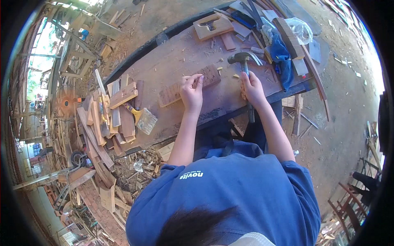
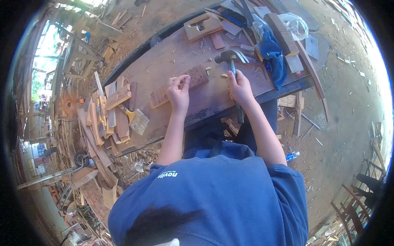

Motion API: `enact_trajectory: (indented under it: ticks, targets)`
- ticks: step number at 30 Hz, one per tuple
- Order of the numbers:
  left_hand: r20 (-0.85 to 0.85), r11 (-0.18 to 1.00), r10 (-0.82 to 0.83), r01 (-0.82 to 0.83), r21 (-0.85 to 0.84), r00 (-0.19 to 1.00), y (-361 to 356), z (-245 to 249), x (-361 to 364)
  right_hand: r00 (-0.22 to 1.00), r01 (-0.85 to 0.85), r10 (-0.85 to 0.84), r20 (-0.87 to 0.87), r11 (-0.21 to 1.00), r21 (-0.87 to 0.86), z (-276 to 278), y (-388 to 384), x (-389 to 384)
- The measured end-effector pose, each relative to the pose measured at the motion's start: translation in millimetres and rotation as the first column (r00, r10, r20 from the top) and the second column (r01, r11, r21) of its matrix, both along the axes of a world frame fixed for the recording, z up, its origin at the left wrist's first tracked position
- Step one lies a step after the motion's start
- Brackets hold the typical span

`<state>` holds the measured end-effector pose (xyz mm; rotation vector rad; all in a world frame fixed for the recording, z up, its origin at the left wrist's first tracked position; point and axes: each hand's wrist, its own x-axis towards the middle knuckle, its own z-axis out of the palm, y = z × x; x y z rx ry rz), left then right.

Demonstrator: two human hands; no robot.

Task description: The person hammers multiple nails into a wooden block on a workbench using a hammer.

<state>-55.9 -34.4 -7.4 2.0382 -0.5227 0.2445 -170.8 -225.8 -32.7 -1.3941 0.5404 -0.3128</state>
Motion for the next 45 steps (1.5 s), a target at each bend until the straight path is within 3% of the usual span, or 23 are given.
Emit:
enact_trajectory:
  ticks: [5,8,13,28,35,36,38,41,45]
  targets:
    - [0.026,1.0,-0.002,0.001,0.003,1.0,-1,3,-4,0.999,-0.01,0.015,-0.047,0.994,0.104,15,3,-2]
    - [-0.009,1.0,0.003,-0.003,-0.019,1.0,-2,2,-5,0.999,-0.02,0.024,-0.045,0.997,0.077,13,3,-2]
    - [0.052,0.996,0.022,-0.026,0.09,0.998,-1,0,-4,0.998,-0.01,0.013,-0.061,0.999,0.052,13,4,-1]
    - [0.107,0.996,0.036,-0.045,0.077,0.994,-7,-1,-6,0.997,0.005,-0.007,-0.083,1.0,-0.027,12,3,-2]
    - [0.021,0.987,0.102,-0.104,0.119,0.995,-7,-2,-10,0.998,0.017,-0.018,-0.064,1.0,-0.017,13,7,-3]
    - [0.098,0.981,0.101,-0.115,0.157,0.99,-7,-5,-9,0.998,0.011,-0.012,-0.067,1.0,-0.019,8,8,-5]
    - [0.174,0.973,0.105,-0.138,0.187,0.979,-8,-10,-6,1.0,0.022,-0.02,0.014,0.977,-0.214,-5,11,-10]
    - [0.132,0.972,0.135,-0.157,0.177,0.982,-9,-9,-7,0.997,-0.067,0.056,-0.044,0.948,-0.311,16,23,-17]
    - [0.238,0.973,0.139,-0.177,0.146,0.961,-9,-13,-5,0.983,-0.174,0.128,-0.134,0.893,-0.416,68,38,-8]
